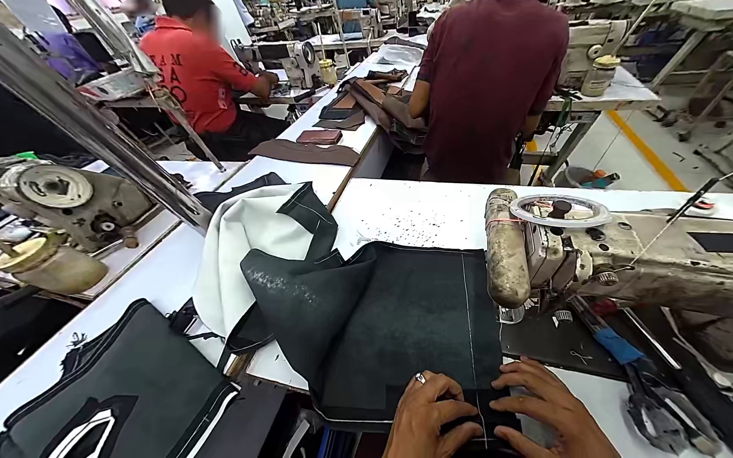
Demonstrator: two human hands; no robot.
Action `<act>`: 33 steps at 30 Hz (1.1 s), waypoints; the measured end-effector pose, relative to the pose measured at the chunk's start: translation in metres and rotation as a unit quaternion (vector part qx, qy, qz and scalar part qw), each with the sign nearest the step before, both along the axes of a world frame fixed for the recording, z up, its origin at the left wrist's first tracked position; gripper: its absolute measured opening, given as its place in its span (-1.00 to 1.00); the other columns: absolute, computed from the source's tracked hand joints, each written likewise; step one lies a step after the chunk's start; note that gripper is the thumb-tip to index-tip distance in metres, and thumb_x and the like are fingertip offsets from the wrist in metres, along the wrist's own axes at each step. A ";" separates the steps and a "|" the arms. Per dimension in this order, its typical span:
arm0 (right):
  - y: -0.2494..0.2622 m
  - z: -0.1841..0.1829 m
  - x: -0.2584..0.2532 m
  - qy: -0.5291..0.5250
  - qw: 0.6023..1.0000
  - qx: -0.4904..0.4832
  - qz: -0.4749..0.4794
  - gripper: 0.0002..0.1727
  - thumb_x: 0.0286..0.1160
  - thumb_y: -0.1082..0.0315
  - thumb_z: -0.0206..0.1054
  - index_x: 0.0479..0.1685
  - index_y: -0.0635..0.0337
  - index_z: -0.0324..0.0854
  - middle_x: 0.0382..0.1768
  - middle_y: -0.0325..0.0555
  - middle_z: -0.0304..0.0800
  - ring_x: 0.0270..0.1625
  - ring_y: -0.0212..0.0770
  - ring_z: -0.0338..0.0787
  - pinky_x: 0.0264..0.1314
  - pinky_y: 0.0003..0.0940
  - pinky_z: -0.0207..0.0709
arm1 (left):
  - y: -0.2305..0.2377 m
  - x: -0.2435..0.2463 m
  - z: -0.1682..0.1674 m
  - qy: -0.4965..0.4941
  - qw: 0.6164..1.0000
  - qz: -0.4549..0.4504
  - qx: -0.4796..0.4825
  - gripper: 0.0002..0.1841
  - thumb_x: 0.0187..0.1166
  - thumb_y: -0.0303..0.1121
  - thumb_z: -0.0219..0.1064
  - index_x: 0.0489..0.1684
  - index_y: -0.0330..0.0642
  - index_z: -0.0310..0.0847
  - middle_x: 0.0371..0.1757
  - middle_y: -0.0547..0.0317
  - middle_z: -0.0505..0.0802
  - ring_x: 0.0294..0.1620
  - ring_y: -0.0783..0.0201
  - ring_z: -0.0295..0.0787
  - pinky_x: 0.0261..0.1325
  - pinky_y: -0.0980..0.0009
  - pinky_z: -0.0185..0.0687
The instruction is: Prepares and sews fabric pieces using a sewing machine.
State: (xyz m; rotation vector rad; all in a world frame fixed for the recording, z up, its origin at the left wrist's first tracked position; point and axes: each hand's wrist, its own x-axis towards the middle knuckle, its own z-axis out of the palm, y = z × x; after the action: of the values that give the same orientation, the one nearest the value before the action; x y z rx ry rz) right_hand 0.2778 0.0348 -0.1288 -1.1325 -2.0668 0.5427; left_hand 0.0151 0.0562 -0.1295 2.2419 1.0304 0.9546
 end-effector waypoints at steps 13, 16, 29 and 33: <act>-0.005 -0.002 -0.008 0.050 0.998 -0.018 -0.023 -0.82 0.41 -0.06 0.56 -0.14 -0.34 0.93 -0.12 -0.42 0.88 0.50 -0.20 0.64 0.88 0.08 0.08 | -0.004 -0.001 -0.010 -0.004 0.994 -0.033 0.103 -0.85 0.62 -0.16 0.43 -0.11 0.11 0.91 -0.12 0.34 0.88 0.05 0.37 0.76 0.21 0.42 0.62; -0.005 -0.001 -0.009 0.051 0.998 -0.035 -0.021 -0.83 0.40 -0.06 0.56 -0.17 -0.32 0.94 -0.26 -0.43 0.87 0.44 -0.21 0.67 0.91 0.06 -0.03 | -0.003 -0.001 -0.006 0.007 0.993 -0.043 0.109 -0.85 0.65 -0.19 0.39 -0.13 0.07 0.89 -0.11 0.34 0.89 0.06 0.37 0.78 0.22 0.44 0.64; -0.007 0.009 -0.011 0.076 0.993 -0.087 -0.028 -0.87 0.32 0.07 0.64 -0.32 -0.16 0.94 -0.29 -0.36 0.89 0.39 -0.17 0.71 0.91 0.06 -0.06 | -0.006 -0.029 -0.002 0.030 0.990 0.030 0.138 -0.67 0.43 0.04 0.57 0.04 0.13 0.85 -0.03 0.38 0.87 0.19 0.37 0.77 0.66 0.16 0.43; -0.007 0.013 -0.006 0.092 0.991 -0.097 -0.020 -0.89 0.29 0.19 0.66 -0.31 -0.03 0.94 -0.28 -0.24 0.90 0.35 -0.11 0.75 0.89 0.11 0.01 | -0.013 -0.067 -0.010 0.000 0.990 0.097 0.102 -0.70 0.32 0.05 0.64 -0.09 0.20 0.91 -0.07 0.47 0.90 0.18 0.40 0.78 0.69 0.12 0.38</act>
State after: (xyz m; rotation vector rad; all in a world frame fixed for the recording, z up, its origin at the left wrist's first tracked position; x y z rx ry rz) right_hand 0.2720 0.0283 -0.1156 -1.1841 -1.8596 0.8119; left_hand -0.0515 0.0435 -0.1391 2.3349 1.2173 1.1913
